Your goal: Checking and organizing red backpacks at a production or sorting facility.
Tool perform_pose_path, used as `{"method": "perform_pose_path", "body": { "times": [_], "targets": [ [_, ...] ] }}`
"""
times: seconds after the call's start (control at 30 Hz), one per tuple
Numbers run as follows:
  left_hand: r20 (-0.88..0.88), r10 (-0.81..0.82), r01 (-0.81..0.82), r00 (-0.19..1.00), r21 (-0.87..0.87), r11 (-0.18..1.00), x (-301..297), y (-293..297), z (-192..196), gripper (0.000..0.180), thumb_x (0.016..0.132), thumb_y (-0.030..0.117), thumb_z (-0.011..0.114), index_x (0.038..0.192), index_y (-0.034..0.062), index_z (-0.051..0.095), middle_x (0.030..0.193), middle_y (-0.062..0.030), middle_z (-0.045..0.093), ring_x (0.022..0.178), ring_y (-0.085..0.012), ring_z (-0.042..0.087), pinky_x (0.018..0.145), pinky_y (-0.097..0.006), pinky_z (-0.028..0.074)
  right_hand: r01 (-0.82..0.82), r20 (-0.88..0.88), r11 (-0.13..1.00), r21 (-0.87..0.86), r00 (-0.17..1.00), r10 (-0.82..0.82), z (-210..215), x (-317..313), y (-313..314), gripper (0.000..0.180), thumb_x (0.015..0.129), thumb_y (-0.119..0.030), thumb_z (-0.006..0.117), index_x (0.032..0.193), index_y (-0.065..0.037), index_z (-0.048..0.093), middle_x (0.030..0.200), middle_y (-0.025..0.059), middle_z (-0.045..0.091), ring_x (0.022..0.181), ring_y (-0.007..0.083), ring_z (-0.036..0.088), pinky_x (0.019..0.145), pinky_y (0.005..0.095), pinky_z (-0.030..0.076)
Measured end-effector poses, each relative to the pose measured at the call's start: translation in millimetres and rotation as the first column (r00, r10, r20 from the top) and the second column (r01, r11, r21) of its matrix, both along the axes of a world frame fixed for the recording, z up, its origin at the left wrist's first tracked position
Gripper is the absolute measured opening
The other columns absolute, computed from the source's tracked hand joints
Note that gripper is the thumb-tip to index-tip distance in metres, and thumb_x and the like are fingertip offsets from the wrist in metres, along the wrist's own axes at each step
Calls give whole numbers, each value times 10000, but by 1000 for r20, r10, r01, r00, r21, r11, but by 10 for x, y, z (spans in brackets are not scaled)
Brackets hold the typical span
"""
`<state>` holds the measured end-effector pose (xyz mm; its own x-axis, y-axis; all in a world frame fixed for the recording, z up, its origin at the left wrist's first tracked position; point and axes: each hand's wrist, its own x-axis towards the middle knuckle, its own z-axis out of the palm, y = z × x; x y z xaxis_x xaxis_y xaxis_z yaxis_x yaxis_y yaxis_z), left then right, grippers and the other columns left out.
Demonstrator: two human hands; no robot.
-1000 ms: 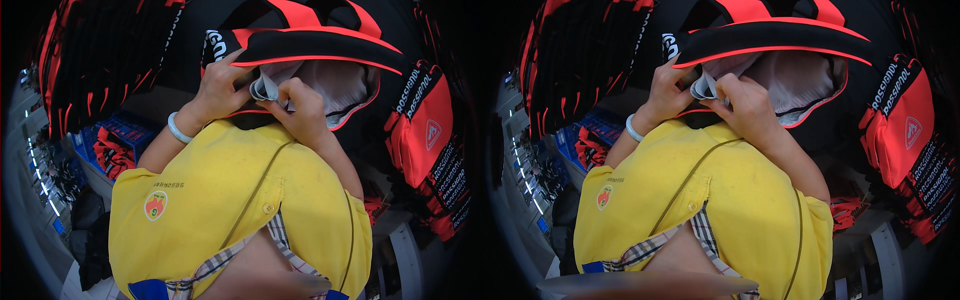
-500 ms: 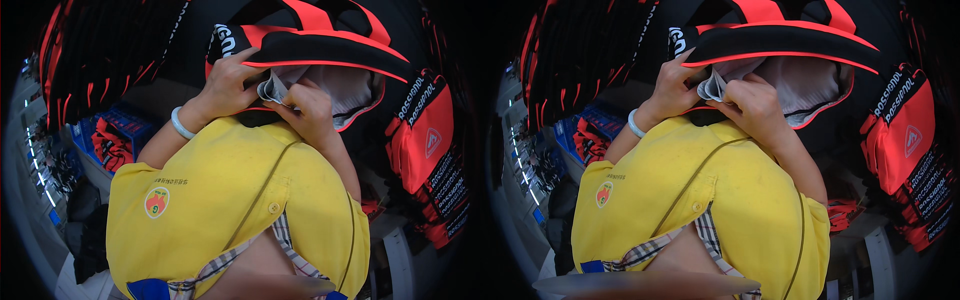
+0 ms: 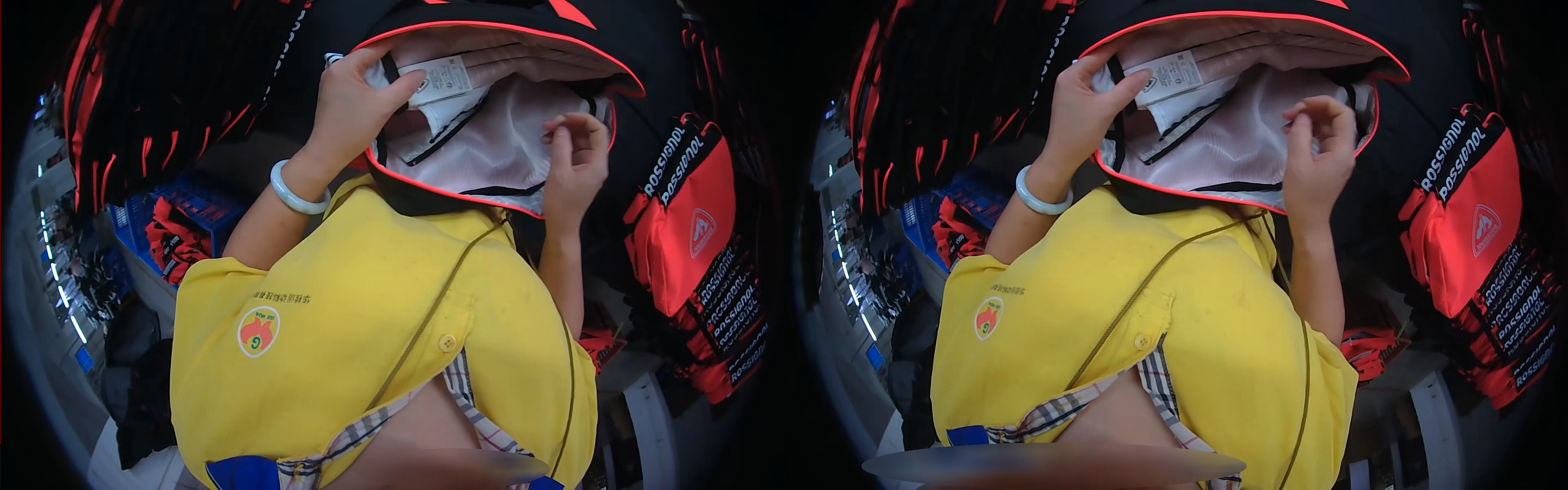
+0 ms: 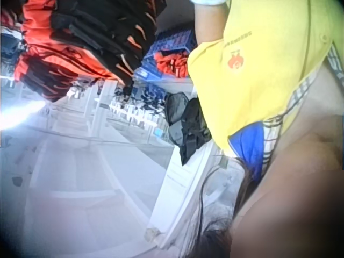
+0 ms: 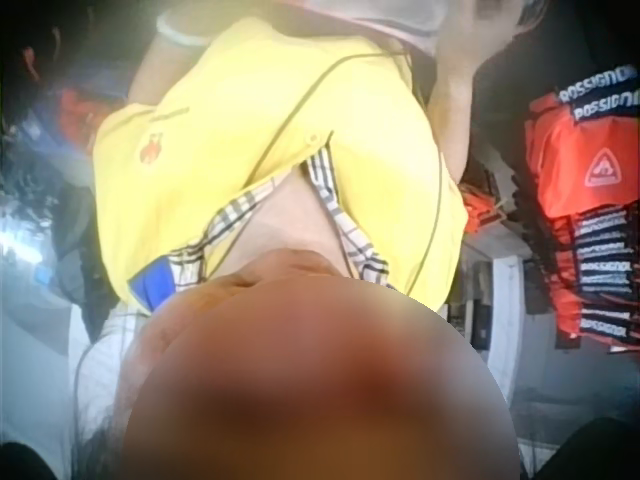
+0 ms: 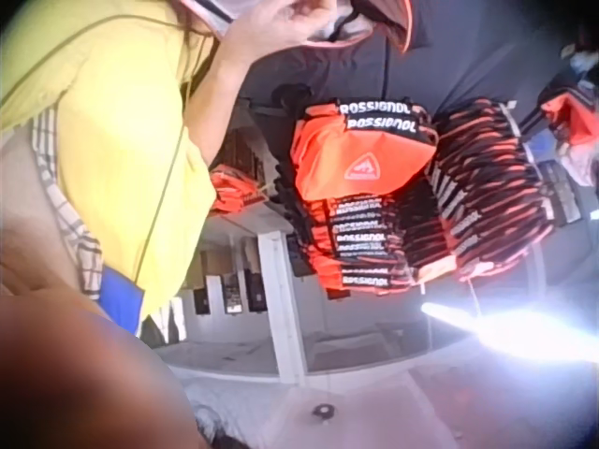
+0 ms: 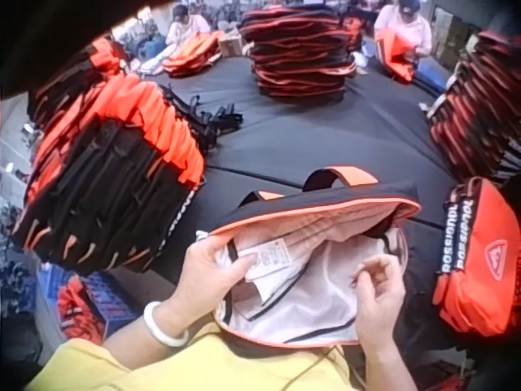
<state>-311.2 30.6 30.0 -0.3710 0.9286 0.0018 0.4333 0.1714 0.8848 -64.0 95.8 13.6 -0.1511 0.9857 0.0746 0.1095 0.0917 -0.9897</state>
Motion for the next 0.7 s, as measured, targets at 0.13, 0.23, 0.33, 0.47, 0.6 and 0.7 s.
{"method": "perform_pose_path", "body": {
  "times": [0.13, 0.23, 0.33, 0.47, 0.6, 0.7],
  "targets": [
    [170, -12, -6, 985, 106, 994, -59, 54, 55, 398, 822, 173, 717, 1131, -65, 640, 921, -76, 696, 826, -101, 619, 752, -232, 493, 134, 16, 938, 320, 989, -147, 303, 138, 477, 144, 899, 8, 569, 1041, -9, 557, 900, 44, 628, 820, 96, 606, 762, 223, 482],
    [282, -43, 16, 958, 99, 995, -43, 62, 132, 335, 857, 119, 669, 1134, -67, 640, 893, -25, 664, 783, -54, 561, 699, -199, 453, 193, 35, 882, 431, 973, -230, 475, 281, 881, 176, 869, -43, 630, 1039, -13, 593, 986, 52, 661, 917, 107, 616, 797, 235, 462],
    [334, -36, -5, 942, 122, 992, -75, -29, 130, 332, 858, 115, 670, 1139, -60, 641, 922, -29, 666, 802, -57, 565, 716, -200, 455, 35, 249, 777, 628, 937, -243, 566, 344, 1190, 188, 884, -144, 626, 1049, -54, 642, 1036, 27, 670, 948, 104, 625, 790, 226, 438],
    [390, -37, -18, 920, 137, 990, -240, -100, 204, 357, 877, 107, 659, 1183, -72, 614, 1067, -78, 665, 962, -105, 593, 872, -228, 452, -109, 355, 913, 394, 934, -42, 739, 492, 1442, 266, 907, -201, 633, 1118, -41, 660, 1092, 52, 662, 1038, 131, 595, 924, 253, 426],
    [440, -43, -13, 897, 124, 992, -477, -157, 272, 379, 892, 114, 635, 1221, -69, 594, 1129, -92, 652, 1022, -121, 586, 930, -240, 426, -346, 274, 907, 240, 921, 279, 815, 622, 1547, 367, 928, -270, 615, 1220, -48, 612, 1139, 49, 642, 1083, 115, 570, 954, 238, 406],
    [473, -41, -14, 880, 112, 994, -643, -208, 331, 308, 901, 118, 619, 1160, -48, 633, 1060, -74, 671, 970, -102, 593, 887, -230, 434, -379, 297, 906, 189, 901, 315, 771, 781, 1596, 404, 934, -280, 606, 1251, -30, 585, 1147, 36, 632, 1104, 107, 557, 962, 239, 406]
  ]
}}
